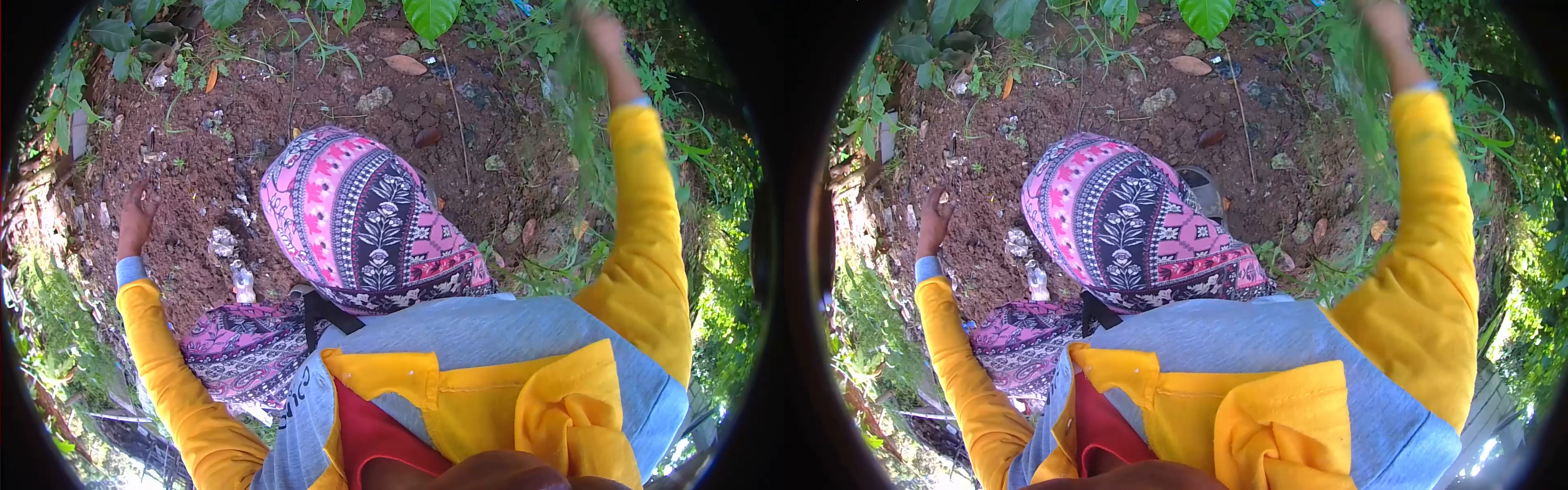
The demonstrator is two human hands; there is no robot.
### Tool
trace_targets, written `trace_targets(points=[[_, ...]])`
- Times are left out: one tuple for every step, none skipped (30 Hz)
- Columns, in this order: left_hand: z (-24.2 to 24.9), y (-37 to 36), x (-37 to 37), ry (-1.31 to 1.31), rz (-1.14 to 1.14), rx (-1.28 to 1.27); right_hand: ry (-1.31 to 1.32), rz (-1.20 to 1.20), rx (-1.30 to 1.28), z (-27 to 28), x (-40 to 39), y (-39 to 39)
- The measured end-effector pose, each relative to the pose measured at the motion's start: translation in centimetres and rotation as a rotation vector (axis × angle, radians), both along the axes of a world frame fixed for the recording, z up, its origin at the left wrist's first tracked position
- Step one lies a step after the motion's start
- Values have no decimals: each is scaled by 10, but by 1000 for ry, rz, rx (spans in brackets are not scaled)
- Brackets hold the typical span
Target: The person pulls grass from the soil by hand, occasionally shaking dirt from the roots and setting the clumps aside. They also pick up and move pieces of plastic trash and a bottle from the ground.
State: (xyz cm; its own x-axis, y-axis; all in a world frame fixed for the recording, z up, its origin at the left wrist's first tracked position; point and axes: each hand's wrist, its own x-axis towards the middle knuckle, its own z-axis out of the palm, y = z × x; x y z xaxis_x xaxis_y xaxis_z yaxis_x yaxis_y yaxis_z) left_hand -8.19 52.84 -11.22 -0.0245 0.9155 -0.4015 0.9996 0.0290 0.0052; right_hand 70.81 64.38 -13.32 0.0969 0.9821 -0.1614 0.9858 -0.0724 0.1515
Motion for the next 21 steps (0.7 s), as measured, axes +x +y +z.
trace_targets(points=[[1, 0, -16, -14, -21, 44, 187, -71, 343, 33, 8, 38], [9, -2, -21, -15, 7, 75, 431, -81, 714, 63, 8, 68], [19, -3, -27, -14, 33, 100, 602, -31, 972, 84, 1, 86], [30, -8, -31, -11, 59, 124, 691, 13, 1081, 90, -13, 100], [36, -15, -39, 10, 82, 138, 633, 11, 1068, 81, -25, 103], [43, -23, -47, 27, 107, 156, 660, 87, 736, 51, -38, 89], [49, -30, -52, 43, 130, 170, 540, 183, 422, 11, -47, 73], [52, -39, -56, 59, 145, 144, 292, 409, 262, -30, -53, 55], [55, -49, -60, 76, 161, 120, 38, 625, 100, -71, -58, 38], [57, -59, -61, 92, 177, 91, 89, 632, -73, -116, -51, 24], [58, -70, -58, 114, 211, 51, -110, 742, -73, -145, -47, 9], [57, -81, -51, 137, 243, 15, -313, 844, -69, -162, -43, -1], [57, -89, -48, 160, 274, -20, -372, 725, -162, -168, -37, -5], [54, -96, -49, 114, 269, -44, -425, 605, -257, -174, -29, -9], [49, -103, -53, 68, 266, -70, -476, 485, -353, -177, -25, -12], [43, -110, -59, 22, 263, -103, -512, 454, -387, -169, -25, -16], [36, -112, -66, -32, 300, -95, -550, 420, -428, -156, -22, -21], [37, -110, -63, -85, 341, -103, -589, 384, -464, -146, -19, -24], [37, -106, -58, -143, 381, -106, -475, 298, -525, -155, -3, -24], [36, -101, -53, -204, 423, -107, -363, 211, -581, -166, 19, -22], [35, -97, -51, -210, 395, -102, -249, 126, -633, -165, 27, -21]])
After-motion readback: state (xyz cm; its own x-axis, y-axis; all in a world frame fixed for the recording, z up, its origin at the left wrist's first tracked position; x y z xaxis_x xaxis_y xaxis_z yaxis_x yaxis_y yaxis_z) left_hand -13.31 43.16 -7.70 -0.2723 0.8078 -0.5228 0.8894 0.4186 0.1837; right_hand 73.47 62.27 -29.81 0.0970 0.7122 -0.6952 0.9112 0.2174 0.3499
